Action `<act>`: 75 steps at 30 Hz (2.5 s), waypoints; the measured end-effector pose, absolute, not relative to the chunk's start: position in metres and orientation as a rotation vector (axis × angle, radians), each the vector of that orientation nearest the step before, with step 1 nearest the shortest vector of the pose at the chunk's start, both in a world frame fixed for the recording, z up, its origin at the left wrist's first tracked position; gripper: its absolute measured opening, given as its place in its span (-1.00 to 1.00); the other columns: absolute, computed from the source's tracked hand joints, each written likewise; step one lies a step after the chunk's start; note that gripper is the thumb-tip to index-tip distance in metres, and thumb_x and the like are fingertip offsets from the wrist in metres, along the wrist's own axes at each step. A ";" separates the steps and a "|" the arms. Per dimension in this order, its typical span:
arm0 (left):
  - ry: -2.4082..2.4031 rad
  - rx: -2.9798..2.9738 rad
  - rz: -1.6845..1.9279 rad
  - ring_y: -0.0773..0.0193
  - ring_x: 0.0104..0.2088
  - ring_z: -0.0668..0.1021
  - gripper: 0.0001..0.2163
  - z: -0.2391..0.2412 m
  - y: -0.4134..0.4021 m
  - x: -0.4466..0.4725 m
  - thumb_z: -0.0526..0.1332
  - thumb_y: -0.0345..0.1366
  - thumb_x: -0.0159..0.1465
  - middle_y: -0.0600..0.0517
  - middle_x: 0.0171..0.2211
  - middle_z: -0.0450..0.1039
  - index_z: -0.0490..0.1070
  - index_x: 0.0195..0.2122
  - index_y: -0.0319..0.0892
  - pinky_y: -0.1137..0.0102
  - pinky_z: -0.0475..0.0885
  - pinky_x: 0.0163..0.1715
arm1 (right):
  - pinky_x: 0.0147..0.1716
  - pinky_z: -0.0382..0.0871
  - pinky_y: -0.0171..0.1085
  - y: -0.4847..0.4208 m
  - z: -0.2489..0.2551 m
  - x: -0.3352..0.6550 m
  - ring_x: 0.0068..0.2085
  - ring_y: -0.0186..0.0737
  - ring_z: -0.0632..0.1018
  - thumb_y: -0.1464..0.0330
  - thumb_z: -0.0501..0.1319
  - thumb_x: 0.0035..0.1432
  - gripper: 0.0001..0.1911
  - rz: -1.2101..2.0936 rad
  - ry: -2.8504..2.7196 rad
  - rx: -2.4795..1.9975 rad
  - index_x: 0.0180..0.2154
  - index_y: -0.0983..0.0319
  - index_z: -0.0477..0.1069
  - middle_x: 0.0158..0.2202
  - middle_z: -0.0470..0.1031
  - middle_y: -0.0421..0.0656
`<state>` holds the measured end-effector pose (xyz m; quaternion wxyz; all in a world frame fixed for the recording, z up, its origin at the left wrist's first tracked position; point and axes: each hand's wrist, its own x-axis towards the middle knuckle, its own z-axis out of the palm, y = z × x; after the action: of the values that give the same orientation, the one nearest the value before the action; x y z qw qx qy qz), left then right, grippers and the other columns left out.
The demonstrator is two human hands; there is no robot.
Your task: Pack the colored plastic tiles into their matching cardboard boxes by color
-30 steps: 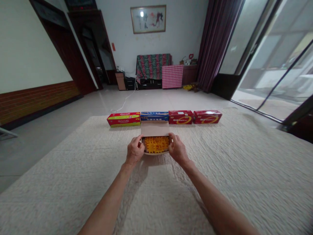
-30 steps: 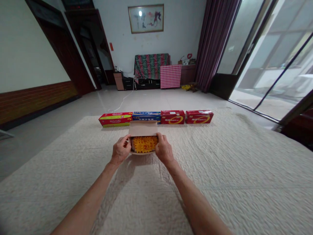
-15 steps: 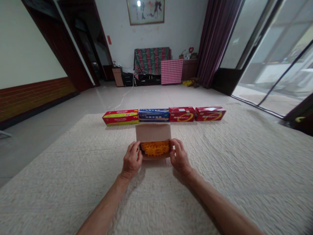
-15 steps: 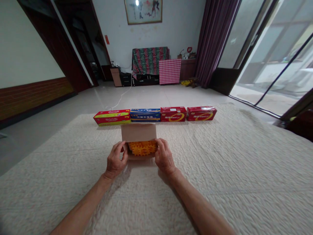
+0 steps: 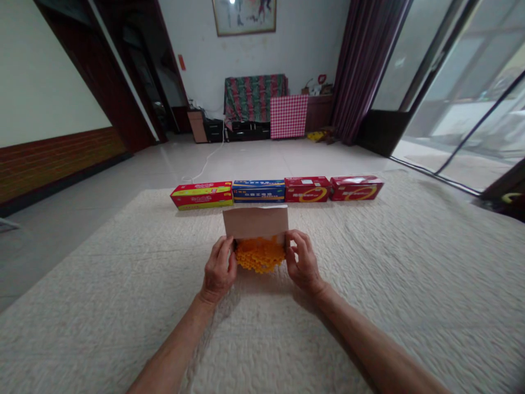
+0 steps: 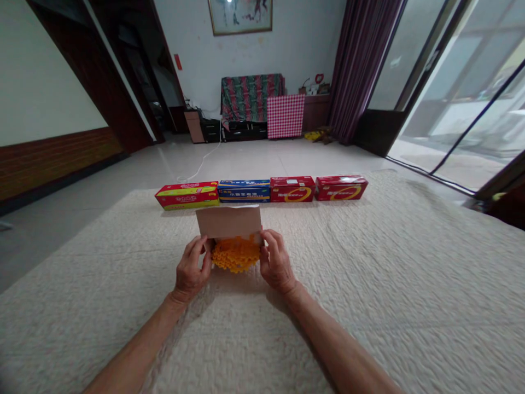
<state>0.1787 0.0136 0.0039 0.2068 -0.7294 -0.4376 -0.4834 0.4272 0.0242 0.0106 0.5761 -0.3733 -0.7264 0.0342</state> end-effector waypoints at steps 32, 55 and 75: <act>-1.443 -2.084 -1.400 0.16 -0.10 0.59 -0.49 0.054 0.054 0.192 0.09 -0.58 0.09 -0.15 -0.10 0.54 0.41 0.09 -0.24 0.32 0.56 -0.11 | -0.34 0.54 -0.23 0.064 0.056 0.425 -0.15 -0.16 0.51 0.59 0.04 0.02 -0.47 0.189 -1.611 -1.059 0.05 0.19 0.32 -0.03 0.43 0.00; -1.787 -2.670 -0.905 0.18 -0.37 0.55 -0.53 0.075 -0.039 0.345 0.14 -0.48 -0.02 -0.06 -0.36 0.58 0.58 -0.06 -0.18 0.34 0.50 -0.25 | -0.21 0.38 -0.28 -0.064 0.108 0.585 -0.24 -0.17 0.56 0.54 0.12 0.07 -0.51 0.298 -1.902 -2.042 0.06 0.39 0.47 -0.13 0.56 0.07; -1.770 -2.697 -0.988 0.17 -0.32 0.59 -0.53 0.069 -0.037 0.349 0.17 -0.48 0.00 -0.09 -0.25 0.60 0.56 -0.03 -0.21 0.31 0.53 -0.19 | -0.35 0.46 -0.25 -0.044 0.094 0.536 -0.28 -0.01 0.67 0.58 0.30 -0.10 -0.82 0.204 -2.474 -1.904 -0.45 0.23 0.63 -0.37 0.67 0.03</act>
<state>0.3488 -0.0370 0.0693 -0.1161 -0.7940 -0.5211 -0.2908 0.5359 -0.0442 0.0935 0.0067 -0.6086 -0.7907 0.0653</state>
